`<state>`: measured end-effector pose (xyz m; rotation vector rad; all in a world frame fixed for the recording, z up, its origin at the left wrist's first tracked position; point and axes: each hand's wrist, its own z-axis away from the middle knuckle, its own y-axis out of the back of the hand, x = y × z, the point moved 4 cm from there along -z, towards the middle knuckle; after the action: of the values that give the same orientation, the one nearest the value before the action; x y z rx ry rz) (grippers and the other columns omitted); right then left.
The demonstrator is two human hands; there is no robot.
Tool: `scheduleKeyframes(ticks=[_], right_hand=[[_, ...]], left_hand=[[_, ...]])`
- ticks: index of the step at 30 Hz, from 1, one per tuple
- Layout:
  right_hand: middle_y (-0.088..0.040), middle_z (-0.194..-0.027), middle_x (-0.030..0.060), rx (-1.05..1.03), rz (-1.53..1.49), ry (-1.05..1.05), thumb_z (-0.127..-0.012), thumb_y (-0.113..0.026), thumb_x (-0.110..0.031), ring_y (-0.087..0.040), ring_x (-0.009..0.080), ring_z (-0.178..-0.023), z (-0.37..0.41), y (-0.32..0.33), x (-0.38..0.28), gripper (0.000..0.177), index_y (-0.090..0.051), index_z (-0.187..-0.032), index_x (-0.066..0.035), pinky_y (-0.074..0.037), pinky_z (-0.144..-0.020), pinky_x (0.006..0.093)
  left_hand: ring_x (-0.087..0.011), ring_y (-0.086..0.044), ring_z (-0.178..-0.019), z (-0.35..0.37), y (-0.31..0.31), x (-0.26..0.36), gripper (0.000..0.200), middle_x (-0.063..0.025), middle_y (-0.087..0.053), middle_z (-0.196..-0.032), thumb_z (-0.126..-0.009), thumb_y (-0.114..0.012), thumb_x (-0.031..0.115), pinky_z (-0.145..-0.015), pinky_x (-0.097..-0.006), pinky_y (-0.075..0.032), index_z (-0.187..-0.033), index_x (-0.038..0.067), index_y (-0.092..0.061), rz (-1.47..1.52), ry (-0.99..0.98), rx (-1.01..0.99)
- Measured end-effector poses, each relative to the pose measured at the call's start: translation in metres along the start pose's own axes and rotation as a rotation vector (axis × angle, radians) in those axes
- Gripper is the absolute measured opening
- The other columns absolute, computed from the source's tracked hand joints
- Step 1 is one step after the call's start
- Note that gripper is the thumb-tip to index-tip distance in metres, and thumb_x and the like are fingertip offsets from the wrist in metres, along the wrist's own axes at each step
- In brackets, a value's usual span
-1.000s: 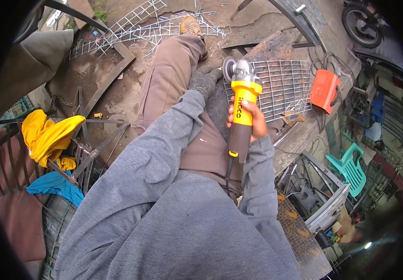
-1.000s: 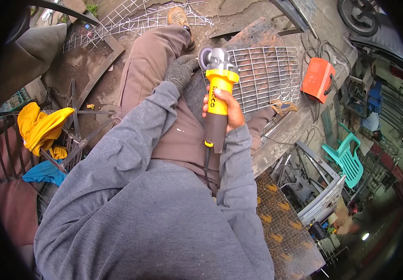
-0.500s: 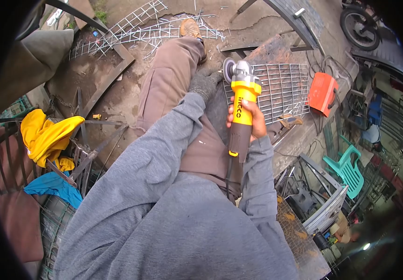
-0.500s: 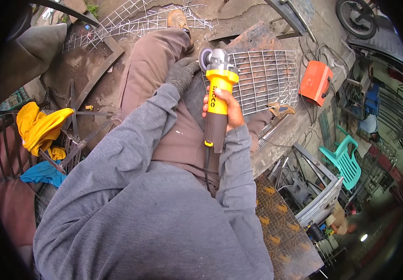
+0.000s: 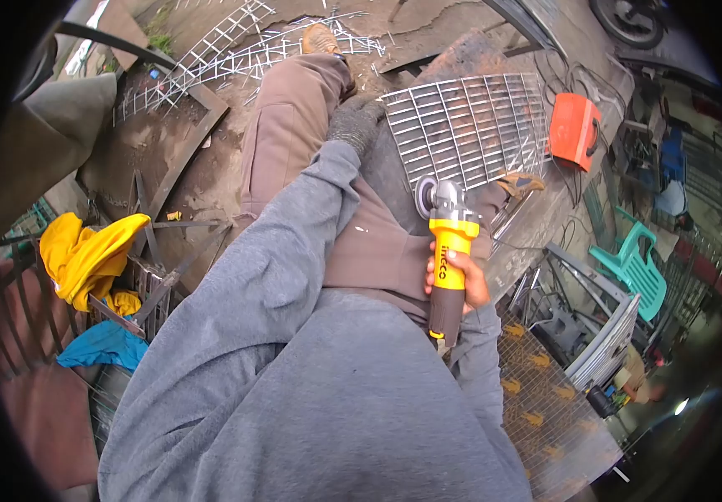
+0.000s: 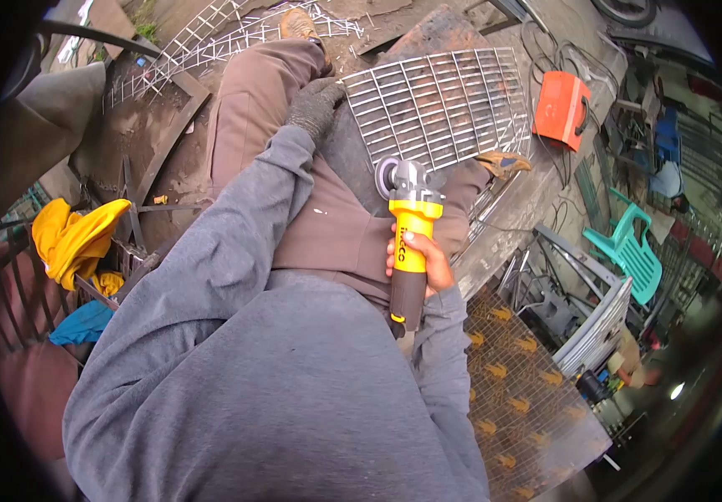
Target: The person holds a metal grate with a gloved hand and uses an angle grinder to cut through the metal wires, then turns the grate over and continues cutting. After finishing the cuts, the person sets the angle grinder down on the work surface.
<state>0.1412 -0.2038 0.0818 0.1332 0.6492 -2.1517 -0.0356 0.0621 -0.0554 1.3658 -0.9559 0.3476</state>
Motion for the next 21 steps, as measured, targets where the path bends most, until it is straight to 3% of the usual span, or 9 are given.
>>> scheduleKeyframes(ticks=[5, 6, 9, 13, 15, 19, 21], right_hand=[[-0.065, -0.092, 0.0110, 0.080, 0.010, 0.017, -0.092, -0.067, -0.029, -0.067, 0.0209, -0.074, 0.022, 0.011, 0.015, 0.047, -0.052, -0.128, -0.003, -0.061, -0.066, 0.0379], [-0.065, -0.092, 0.0109, 0.063, 0.019, 0.024, -0.092, -0.068, -0.029, -0.067, 0.0208, -0.073, 0.019, 0.009, 0.012, 0.047, -0.053, -0.127, -0.003, -0.061, -0.066, 0.0376], [-0.065, -0.092, 0.0107, 0.026, 0.053, 0.045, -0.092, -0.068, -0.030, -0.067, 0.0203, -0.073, 0.002, -0.006, -0.001, 0.046, -0.054, -0.127, -0.003, -0.060, -0.066, 0.0366], [-0.066, -0.092, 0.0105, -0.032, 0.136, 0.075, -0.093, -0.068, -0.028, -0.067, 0.0189, -0.073, -0.029, -0.029, -0.024, 0.043, -0.055, -0.126, -0.004, -0.060, -0.065, 0.0343], [-0.066, -0.092, 0.0098, -0.007, 0.158, 0.081, -0.092, -0.070, -0.026, -0.067, 0.0179, -0.072, -0.034, -0.039, -0.032, 0.043, -0.055, -0.125, -0.004, -0.059, -0.064, 0.0334], [-0.065, -0.090, 0.0081, 0.062, 0.313, 0.192, -0.089, -0.075, -0.021, -0.066, 0.0167, -0.071, -0.021, -0.046, -0.038, 0.042, -0.056, -0.122, -0.004, -0.057, -0.062, 0.0325], [-0.065, -0.090, 0.0076, 0.170, 0.368, 0.263, -0.089, -0.076, -0.021, -0.066, 0.0166, -0.070, -0.002, -0.034, -0.039, 0.040, -0.057, -0.119, -0.004, -0.057, -0.062, 0.0322]], left_hand=[[-0.0339, -0.065, -0.118, -0.001, 0.001, -0.003, 0.030, -0.0122, -0.070, -0.126, -0.092, -0.064, 0.013, -0.104, -0.0394, -0.051, -0.121, 0.013, -0.072, -0.011, 0.008, -0.042], [-0.0338, -0.065, -0.117, -0.003, -0.003, -0.011, 0.032, -0.0122, -0.070, -0.126, -0.091, -0.064, 0.013, -0.103, -0.0395, -0.051, -0.122, 0.013, -0.072, 0.208, 0.184, -0.036], [-0.0333, -0.065, -0.118, -0.003, -0.009, -0.019, 0.032, -0.0110, -0.071, -0.127, -0.091, -0.065, 0.013, -0.103, -0.0397, -0.051, -0.122, 0.013, -0.072, 0.243, 0.228, -0.024], [-0.0287, -0.068, -0.113, -0.008, -0.010, -0.019, 0.032, -0.0118, -0.072, -0.124, -0.093, -0.066, 0.016, -0.099, -0.0371, -0.052, -0.123, 0.008, -0.072, 0.177, 0.141, -0.011], [-0.0225, -0.069, -0.107, -0.009, -0.011, -0.021, 0.032, -0.0129, -0.074, -0.117, -0.096, -0.066, 0.021, -0.095, -0.0334, -0.053, -0.121, 0.002, -0.072, 0.573, 0.454, -0.006], [-0.0184, -0.069, -0.101, -0.013, 0.001, -0.006, 0.034, -0.0125, -0.075, -0.110, -0.095, -0.067, 0.022, -0.091, -0.0311, -0.053, -0.118, -0.002, -0.072, 0.524, 0.497, -0.018], [-0.0189, -0.069, -0.099, -0.014, 0.004, 0.001, 0.032, -0.0121, -0.076, -0.107, -0.094, -0.067, 0.021, -0.090, -0.0311, -0.053, -0.118, -0.001, -0.073, 0.652, 0.505, 0.047]])
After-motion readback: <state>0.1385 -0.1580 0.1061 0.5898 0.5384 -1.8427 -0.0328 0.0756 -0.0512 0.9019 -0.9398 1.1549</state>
